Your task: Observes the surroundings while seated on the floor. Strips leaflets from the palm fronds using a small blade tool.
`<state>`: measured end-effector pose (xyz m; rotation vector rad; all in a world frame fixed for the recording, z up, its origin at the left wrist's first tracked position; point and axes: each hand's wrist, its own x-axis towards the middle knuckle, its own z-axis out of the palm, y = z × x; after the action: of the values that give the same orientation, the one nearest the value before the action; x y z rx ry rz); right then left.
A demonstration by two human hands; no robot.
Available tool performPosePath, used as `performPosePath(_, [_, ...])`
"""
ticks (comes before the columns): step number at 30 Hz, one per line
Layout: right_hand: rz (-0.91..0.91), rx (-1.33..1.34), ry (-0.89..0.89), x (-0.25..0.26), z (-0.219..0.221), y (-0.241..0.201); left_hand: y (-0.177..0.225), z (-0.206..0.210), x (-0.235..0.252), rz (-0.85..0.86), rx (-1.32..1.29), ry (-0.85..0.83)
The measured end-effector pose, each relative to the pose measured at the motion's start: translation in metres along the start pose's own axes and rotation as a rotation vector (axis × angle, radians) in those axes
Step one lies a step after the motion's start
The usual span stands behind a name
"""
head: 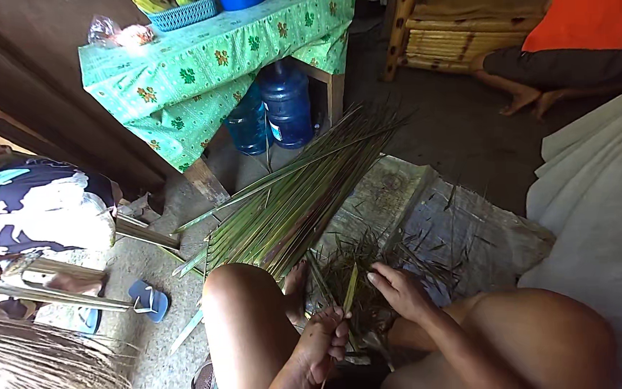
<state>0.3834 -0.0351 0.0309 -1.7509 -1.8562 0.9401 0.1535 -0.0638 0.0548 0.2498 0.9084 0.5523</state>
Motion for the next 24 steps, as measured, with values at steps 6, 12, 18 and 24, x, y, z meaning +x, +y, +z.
performPosePath(6, [-0.262,0.104,-0.105,-0.023,0.023,-0.018,0.009,0.001,0.004,-0.029,-0.061,0.020])
performPosePath(12, [-0.300,-0.042,-0.047,-0.015,0.026,-0.012,0.009,0.000,0.006,-0.057,-0.068,-0.023])
performPosePath(18, [-0.019,0.019,-0.039,0.006,-0.001,-0.001,0.006,0.000,0.000,-0.060,-0.019,-0.026])
performPosePath(24, [0.030,0.400,-0.072,-0.015,0.017,-0.020,0.005,0.007,-0.003,-0.012,0.137,0.010])
